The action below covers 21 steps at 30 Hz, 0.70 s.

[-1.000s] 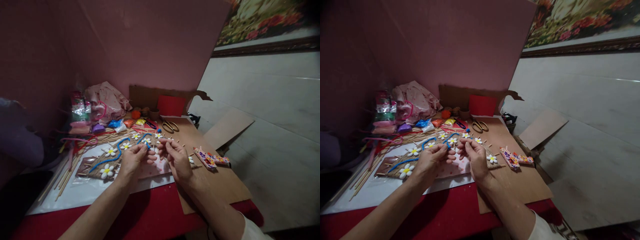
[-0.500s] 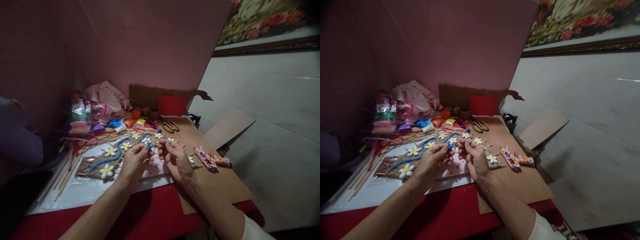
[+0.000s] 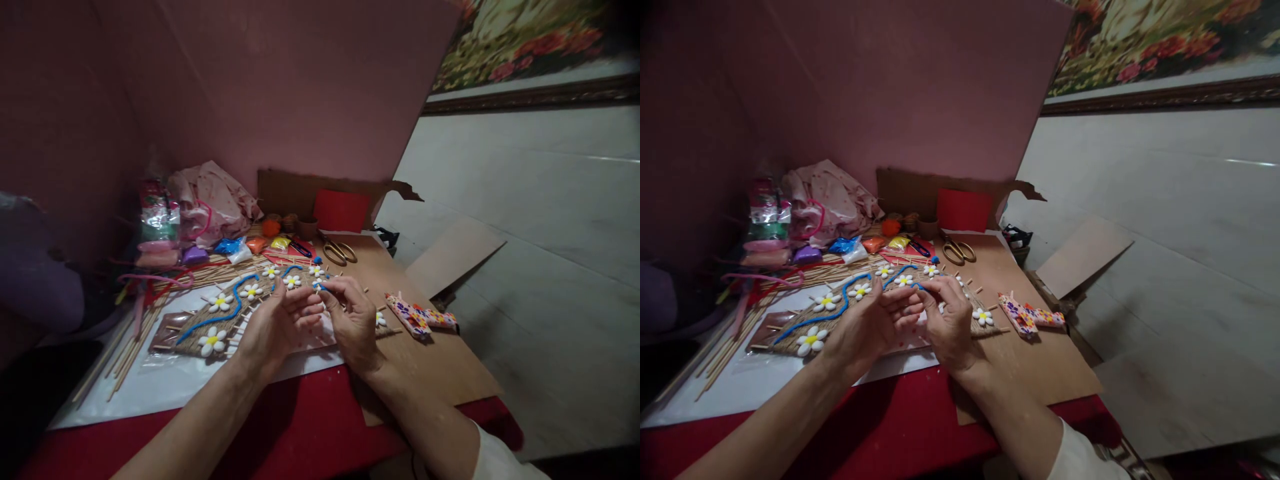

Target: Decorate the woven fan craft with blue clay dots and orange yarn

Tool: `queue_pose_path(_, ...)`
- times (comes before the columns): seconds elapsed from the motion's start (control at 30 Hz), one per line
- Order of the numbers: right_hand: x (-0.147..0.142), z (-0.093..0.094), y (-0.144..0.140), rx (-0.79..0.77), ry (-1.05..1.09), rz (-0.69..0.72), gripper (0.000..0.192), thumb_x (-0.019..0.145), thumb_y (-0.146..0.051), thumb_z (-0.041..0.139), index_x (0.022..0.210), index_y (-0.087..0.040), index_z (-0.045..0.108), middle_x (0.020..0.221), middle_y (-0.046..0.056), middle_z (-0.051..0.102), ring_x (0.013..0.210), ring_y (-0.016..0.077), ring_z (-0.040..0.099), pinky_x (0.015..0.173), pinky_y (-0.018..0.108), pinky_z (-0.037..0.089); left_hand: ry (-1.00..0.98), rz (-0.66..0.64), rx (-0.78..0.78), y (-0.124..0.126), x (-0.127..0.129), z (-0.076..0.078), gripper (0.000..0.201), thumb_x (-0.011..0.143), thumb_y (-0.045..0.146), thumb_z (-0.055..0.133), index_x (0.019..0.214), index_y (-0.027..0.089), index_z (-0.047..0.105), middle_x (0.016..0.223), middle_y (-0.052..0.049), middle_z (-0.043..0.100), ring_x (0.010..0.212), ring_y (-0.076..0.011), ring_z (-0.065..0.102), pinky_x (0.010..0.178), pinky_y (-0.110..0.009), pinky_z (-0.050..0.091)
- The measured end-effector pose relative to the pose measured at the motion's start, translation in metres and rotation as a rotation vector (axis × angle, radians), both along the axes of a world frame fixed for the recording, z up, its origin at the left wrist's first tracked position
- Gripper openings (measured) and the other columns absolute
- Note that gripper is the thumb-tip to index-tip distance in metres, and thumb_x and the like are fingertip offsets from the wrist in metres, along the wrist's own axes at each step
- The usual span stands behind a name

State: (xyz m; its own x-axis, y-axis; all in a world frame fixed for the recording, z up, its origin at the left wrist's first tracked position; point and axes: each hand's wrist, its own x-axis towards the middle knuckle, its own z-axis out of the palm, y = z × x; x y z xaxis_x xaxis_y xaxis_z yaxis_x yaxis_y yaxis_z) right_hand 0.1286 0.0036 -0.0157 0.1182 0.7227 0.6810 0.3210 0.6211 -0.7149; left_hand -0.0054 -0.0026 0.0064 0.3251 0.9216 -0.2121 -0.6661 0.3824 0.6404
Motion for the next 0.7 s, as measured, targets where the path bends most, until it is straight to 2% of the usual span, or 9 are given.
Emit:
queue_pose_path(0.1,0.0001,-0.0003,-0.001,0.023,-0.04,0.029,0.014,0.083,-0.018,0.059,0.096,-0.021,0.065,0.088,0.004,0.062,0.083,0.0164,0.059,0.073,0.03,0.048,-0.051,0.083,-0.003,0.0017,-0.0012,0.0011,0.043,0.091,0.041,0.041,0.092,0.006,0.065,0.09,-0.015,0.066,0.082,-0.0204,0.064,0.078,-0.031,0.051)
queue_pose_path(0.17,-0.0007,0.0004,-0.0025,0.034,-0.088,0.015,0.013,0.083,-0.018,0.06,0.095,-0.021,0.065,0.086,0.003,0.062,0.079,0.0156,0.058,0.068,0.028,0.047,-0.072,0.111,-0.008,0.0013,-0.0017,0.0022,0.042,0.091,0.041,0.04,0.092,0.006,0.064,0.091,-0.015,0.066,0.082,-0.0212,0.064,0.079,-0.033,0.052)
queue_pose_path(0.3,-0.002,0.0001,-0.004,0.073,-0.167,-0.055,0.008,0.082,-0.018,0.061,0.085,-0.02,0.067,0.086,0.004,0.058,0.081,0.0166,0.057,0.068,0.029,0.047,-0.119,0.061,-0.044,-0.0008,-0.0026,0.0049,0.044,0.09,0.046,0.038,0.094,0.008,0.061,0.09,-0.016,0.065,0.08,-0.0248,0.065,0.073,-0.041,0.053)
queue_pose_path(0.43,-0.0009,-0.0022,-0.0013,0.098,-0.309,-0.012,0.01,0.08,-0.015,0.062,0.081,-0.022,0.069,0.082,0.004,0.062,0.082,0.018,0.056,0.075,0.033,0.045,-0.143,0.032,-0.056,-0.0005,-0.0038,0.0059,0.05,0.089,0.051,0.036,0.098,0.007,0.058,0.092,-0.019,0.065,0.078,-0.0273,0.065,0.071,-0.047,0.053)
queue_pose_path(0.5,0.0011,-0.0023,0.0013,0.066,-0.263,-0.023,0.008,0.08,-0.016,0.063,0.08,-0.021,0.069,0.08,0.003,0.063,0.081,0.0182,0.057,0.074,0.033,0.045,-0.158,0.037,-0.063,0.0006,-0.0046,0.0054,0.049,0.088,0.051,0.038,0.102,0.007,0.056,0.095,-0.02,0.064,0.083,-0.0271,0.065,0.075,-0.047,0.053)
queue_pose_path(0.63,0.0044,-0.0022,0.0051,-0.032,-0.029,-0.027,0.005,0.082,-0.022,0.062,0.082,-0.02,0.067,0.079,0.003,0.063,0.075,0.016,0.057,0.066,0.029,0.045,-0.176,0.069,-0.083,0.0022,-0.0061,0.0039,0.049,0.088,0.051,0.04,0.109,0.008,0.052,0.106,-0.023,0.062,0.098,-0.0289,0.063,0.084,-0.045,0.051)
queue_pose_path(0.7,0.004,-0.0027,0.0049,-0.016,-0.033,-0.017,0.005,0.081,-0.021,0.063,0.085,-0.02,0.066,0.08,0.002,0.063,0.075,0.016,0.057,0.067,0.029,0.045,-0.191,0.058,-0.085,0.0018,-0.0065,0.0035,0.05,0.087,0.052,0.041,0.109,0.008,0.051,0.108,-0.023,0.061,0.099,-0.0295,0.063,0.083,-0.045,0.051)
